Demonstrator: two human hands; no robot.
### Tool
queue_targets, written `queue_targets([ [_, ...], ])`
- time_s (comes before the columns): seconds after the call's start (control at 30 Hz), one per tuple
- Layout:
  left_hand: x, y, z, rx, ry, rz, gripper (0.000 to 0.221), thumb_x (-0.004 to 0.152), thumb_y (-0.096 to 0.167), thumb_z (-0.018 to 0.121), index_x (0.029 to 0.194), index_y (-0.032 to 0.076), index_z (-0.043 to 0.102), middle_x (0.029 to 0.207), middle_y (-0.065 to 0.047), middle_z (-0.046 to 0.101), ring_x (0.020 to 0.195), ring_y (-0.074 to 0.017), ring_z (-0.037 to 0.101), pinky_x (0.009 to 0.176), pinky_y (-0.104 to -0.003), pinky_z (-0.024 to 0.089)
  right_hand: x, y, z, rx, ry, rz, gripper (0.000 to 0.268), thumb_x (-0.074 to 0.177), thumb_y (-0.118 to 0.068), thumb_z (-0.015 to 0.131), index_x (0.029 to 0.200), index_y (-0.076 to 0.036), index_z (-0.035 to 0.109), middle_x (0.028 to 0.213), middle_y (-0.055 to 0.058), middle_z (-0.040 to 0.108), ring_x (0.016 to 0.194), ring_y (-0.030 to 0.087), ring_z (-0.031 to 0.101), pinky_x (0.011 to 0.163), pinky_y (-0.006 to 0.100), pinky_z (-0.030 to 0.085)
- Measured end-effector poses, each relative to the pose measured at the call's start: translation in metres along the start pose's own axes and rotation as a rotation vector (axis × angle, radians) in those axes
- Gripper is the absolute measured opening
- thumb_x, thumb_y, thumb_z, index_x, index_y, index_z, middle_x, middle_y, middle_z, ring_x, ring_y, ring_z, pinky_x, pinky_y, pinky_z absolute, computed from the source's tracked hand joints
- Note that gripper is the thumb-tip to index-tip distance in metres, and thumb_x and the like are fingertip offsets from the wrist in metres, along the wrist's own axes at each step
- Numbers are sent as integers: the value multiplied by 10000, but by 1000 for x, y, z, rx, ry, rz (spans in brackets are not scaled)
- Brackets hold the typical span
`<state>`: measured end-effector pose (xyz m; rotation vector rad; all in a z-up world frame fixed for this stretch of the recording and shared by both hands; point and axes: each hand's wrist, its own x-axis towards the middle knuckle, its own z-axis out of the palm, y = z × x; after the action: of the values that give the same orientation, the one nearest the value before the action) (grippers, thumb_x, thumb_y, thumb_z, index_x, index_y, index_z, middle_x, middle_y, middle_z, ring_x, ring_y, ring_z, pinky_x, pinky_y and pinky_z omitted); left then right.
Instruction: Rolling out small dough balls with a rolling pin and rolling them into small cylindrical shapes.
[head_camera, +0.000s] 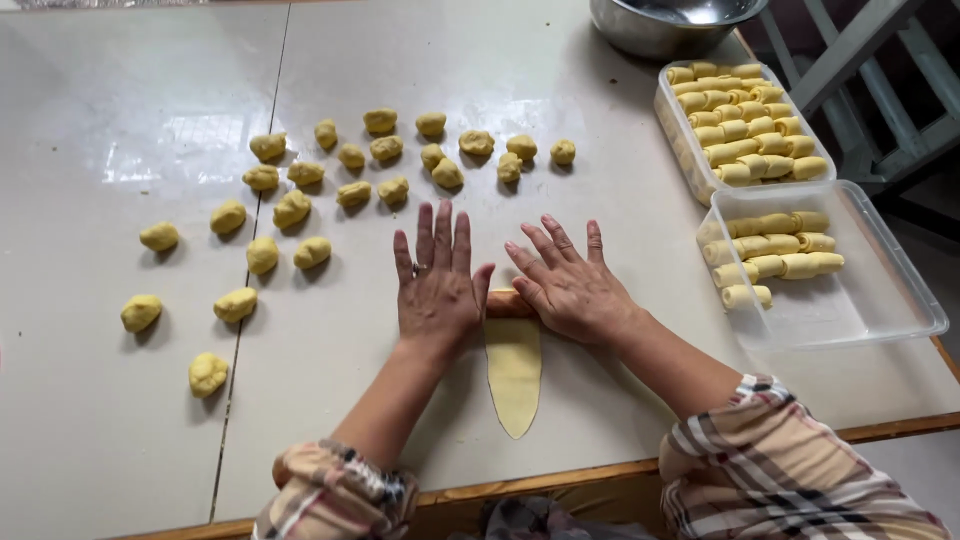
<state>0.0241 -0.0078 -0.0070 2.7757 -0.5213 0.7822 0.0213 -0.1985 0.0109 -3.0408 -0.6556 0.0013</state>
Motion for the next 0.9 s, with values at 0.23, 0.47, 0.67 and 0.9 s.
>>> queue_targets([
  [0.23, 32, -5, 1, -21, -612, -174, 671, 965, 498, 174, 1514, 115, 132, 1559, -196, 153, 1460, -329, -20, 1116, -589, -110, 7, 7, -14, 134, 28, -5, 585, 980, -551, 176, 1481, -267, 277, 1510, 92, 292, 1434, 306, 164, 1106, 641, 59],
  [0.47, 50, -8, 4, -34, -745, -249, 706, 953, 512, 209, 1519, 117, 61, 1571, -209, 37, 1443, -367, -123, 1094, -630, -118, 10, 6, -13, -19, -11, -42, 568, 978, -533, 156, 1452, -261, 311, 1491, 63, 312, 1432, 269, 170, 1100, 651, 49],
  [0.67, 67, -11, 14, -28, -592, -280, 725, 959, 497, 262, 1516, 82, 53, 1572, -214, -31, 1427, -400, -160, 1082, -665, -116, 39, 16, -21, 84, -216, 105, 626, 950, -607, 82, 1463, -307, 276, 1528, 53, 252, 1457, 272, 104, 1135, 609, 41],
  [0.9, 65, -19, 29, -90, -271, -240, 755, 963, 517, 315, 1512, 47, 97, 1567, -235, -19, 1421, -435, -143, 1078, -680, -81, 14, 36, 1, -132, 591, -349, 479, 901, -623, 415, 1077, -206, 569, 901, 2, 526, 800, 186, 609, 883, 391, 433],
])
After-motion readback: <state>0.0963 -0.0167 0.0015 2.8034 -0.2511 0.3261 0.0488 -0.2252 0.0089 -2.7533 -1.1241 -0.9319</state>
